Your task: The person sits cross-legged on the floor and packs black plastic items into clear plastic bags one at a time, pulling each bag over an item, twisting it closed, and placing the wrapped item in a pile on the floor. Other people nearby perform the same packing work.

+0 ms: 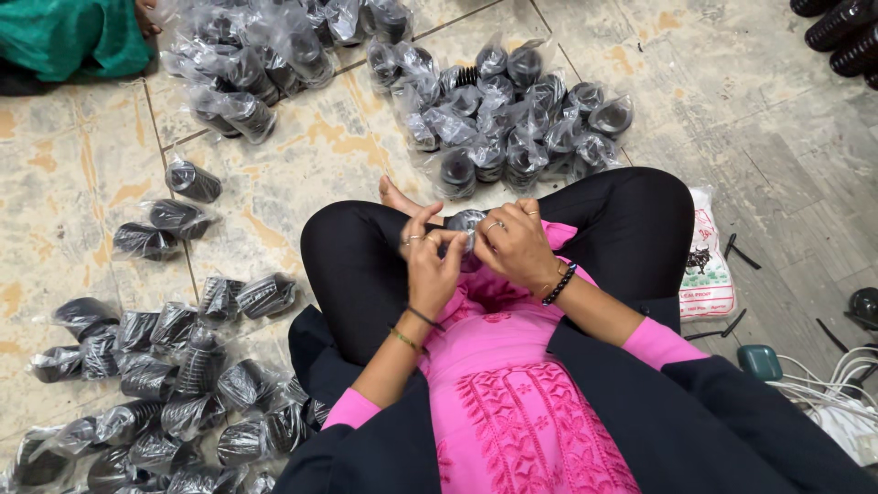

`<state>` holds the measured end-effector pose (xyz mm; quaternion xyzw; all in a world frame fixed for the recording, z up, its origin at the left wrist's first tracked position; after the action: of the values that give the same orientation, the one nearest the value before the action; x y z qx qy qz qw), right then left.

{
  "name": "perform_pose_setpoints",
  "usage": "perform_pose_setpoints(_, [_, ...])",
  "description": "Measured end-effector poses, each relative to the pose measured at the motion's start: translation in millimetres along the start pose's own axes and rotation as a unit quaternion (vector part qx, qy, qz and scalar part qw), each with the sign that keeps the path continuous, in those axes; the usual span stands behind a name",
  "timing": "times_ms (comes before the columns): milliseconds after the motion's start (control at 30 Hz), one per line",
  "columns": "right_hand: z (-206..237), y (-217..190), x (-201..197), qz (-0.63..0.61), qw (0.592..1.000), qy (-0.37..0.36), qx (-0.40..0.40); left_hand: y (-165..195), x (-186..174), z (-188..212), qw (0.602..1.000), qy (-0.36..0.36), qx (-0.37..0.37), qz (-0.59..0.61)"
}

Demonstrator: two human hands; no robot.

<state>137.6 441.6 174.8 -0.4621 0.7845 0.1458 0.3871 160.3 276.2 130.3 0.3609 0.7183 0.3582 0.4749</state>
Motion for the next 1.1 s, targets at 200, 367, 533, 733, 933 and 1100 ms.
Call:
perform_pose_setpoints(200, [-4.2, -13.8, 24.9, -0.156, 0.984, 0.022, 0.083, 23.7, -59.6, -0.5, 0.991, 0.029, 0.074, -0.108])
perform_pose_setpoints(367, [14.2, 12.0, 53.8, -0.346, 0.924, -0.102, 0.125, -1.8, -202.0, 18.0, 0.991, -0.024, -0.066, -0.116])
perform_pose_setpoints(533, [46.2, 78.2, 69.3, -0.199, 0.939, -0.244, 0.139, -46.7, -324.5, 75.1, 0.751, 0.027, -0.28, -0.597])
perform_pose_setpoints(733, [41.6, 146.7, 98.3, -0.229, 0.917, -0.236, 0.226, -79.0, -227.9, 18.0, 0.922, 0.033, -0.159, -0.351])
perform_pose_setpoints(933, [-60.1, 269.5, 153.1, -0.406, 0.803, -0.038, 0.434, -122.6, 0.4, -130.7, 0.962, -0.026, -0.122, 0.242])
perform_pose_setpoints(1100, [-143.9, 314.8, 191.7, -0.063, 0.883, -0.199, 0.42, -202.8, 70.0, -165.9, 0.911, 0.073, -0.339, 0.223])
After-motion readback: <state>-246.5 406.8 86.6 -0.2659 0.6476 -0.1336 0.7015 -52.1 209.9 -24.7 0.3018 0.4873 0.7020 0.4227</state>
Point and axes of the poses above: each hand's wrist, its own z-axis away from the middle knuckle, its own x-axis out of the palm, y = z × x, the point moved 3 cm from there along -z, towards the middle knuckle, and after that the axes turned 12 degrees about -x, right-handed, at the moved point
